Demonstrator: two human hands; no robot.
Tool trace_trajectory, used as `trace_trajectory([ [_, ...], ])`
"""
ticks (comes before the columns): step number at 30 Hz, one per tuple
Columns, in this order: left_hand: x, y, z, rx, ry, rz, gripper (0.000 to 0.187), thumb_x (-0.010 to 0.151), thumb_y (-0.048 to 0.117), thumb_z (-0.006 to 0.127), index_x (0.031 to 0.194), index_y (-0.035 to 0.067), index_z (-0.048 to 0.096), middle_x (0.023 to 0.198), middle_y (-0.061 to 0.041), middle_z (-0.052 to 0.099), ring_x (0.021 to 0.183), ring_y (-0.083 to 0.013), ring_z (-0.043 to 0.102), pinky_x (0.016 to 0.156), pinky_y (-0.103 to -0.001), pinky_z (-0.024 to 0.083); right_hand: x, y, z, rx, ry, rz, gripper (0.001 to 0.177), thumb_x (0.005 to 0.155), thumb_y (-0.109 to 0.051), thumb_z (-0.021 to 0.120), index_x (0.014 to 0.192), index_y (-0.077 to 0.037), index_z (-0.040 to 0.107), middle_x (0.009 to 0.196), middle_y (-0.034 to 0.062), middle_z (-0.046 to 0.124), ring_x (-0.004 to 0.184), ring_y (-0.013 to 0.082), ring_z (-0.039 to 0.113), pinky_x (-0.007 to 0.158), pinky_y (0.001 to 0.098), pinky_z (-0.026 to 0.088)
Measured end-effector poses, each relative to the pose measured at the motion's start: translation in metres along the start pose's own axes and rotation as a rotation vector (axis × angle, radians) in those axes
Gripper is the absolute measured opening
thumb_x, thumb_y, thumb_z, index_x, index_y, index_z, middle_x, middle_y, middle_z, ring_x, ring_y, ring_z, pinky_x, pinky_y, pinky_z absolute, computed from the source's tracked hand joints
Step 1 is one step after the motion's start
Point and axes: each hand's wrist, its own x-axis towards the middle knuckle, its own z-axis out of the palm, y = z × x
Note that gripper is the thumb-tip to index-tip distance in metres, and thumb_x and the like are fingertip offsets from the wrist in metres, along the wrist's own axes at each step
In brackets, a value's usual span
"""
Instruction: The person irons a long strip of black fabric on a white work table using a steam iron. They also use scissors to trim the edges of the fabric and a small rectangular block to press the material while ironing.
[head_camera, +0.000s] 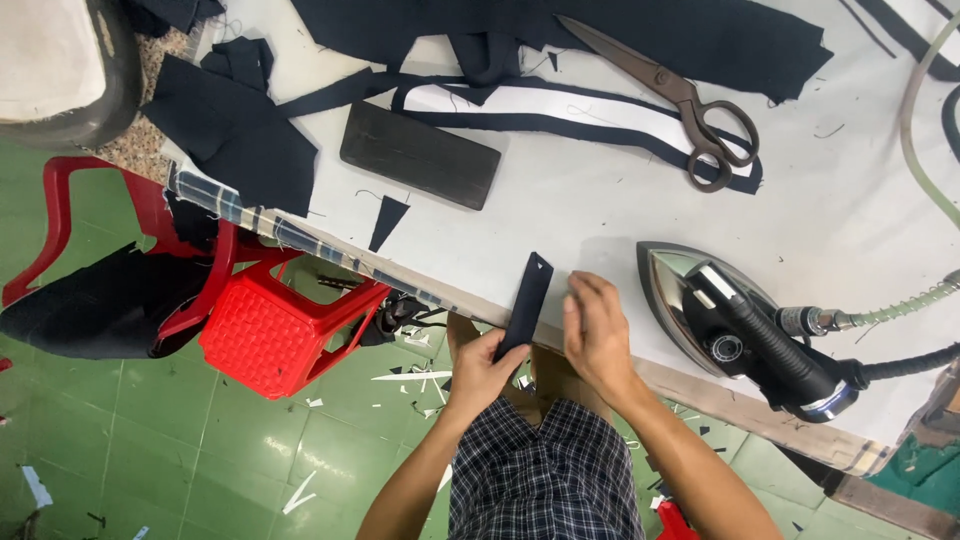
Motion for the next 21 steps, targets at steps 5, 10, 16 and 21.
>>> trace_trajectory([
  [5,-0.004,0.018,-0.043,-0.075,-0.247,0.214,0.022,0.084,0.006,0.085,0.070,0.006,0.068,0.056,-0.002,0.059,0.062,-0.0065,0.049,0.055,-0.026,0.039,0.027,-0.035,-0.027,0.477,-0.205,0.619,0.049,0.107,-0.030,0.037,0.127,0.007,0.061,0.117,0.0248,0.065,0.101,0.0342,0.071,0.085,0.0438,0.062],
  [10,0.008,0.024,-0.066,-0.070,-0.390,0.202,0.015,0.084,0.006,0.084,0.074,0.004,0.073,0.064,-0.005,0.069,0.071,-0.0073,0.054,0.063,-0.027,0.046,0.032,-0.033,-0.022,0.931,-0.497,1.052,0.090,0.095,-0.068,0.035,0.122,0.012,0.067,0.100,0.0317,0.071,0.088,0.0370,0.075,0.083,0.0496,0.064],
  [16,0.026,0.026,-0.083,0.038,-0.418,0.139,0.011,0.082,0.008,0.085,0.081,0.004,0.076,0.069,-0.006,0.075,0.070,-0.0085,0.057,0.064,-0.028,0.047,0.024,-0.020,-0.014,1.142,-0.316,0.939,0.027,0.101,-0.020,0.061,0.097,0.005,0.069,0.075,0.0229,0.073,0.069,0.0280,0.076,0.062,0.0392,0.067],
  [21,0.039,0.058,-0.093,0.185,-0.439,0.153,0.011,0.082,0.010,0.084,0.086,0.003,0.076,0.075,-0.013,0.078,0.072,-0.0145,0.065,0.065,-0.034,0.049,0.031,-0.017,-0.014,0.969,-0.337,0.893,0.025,0.095,-0.012,0.069,0.108,0.009,0.073,0.087,0.0230,0.078,0.077,0.0233,0.076,0.067,0.0350,0.066],
])
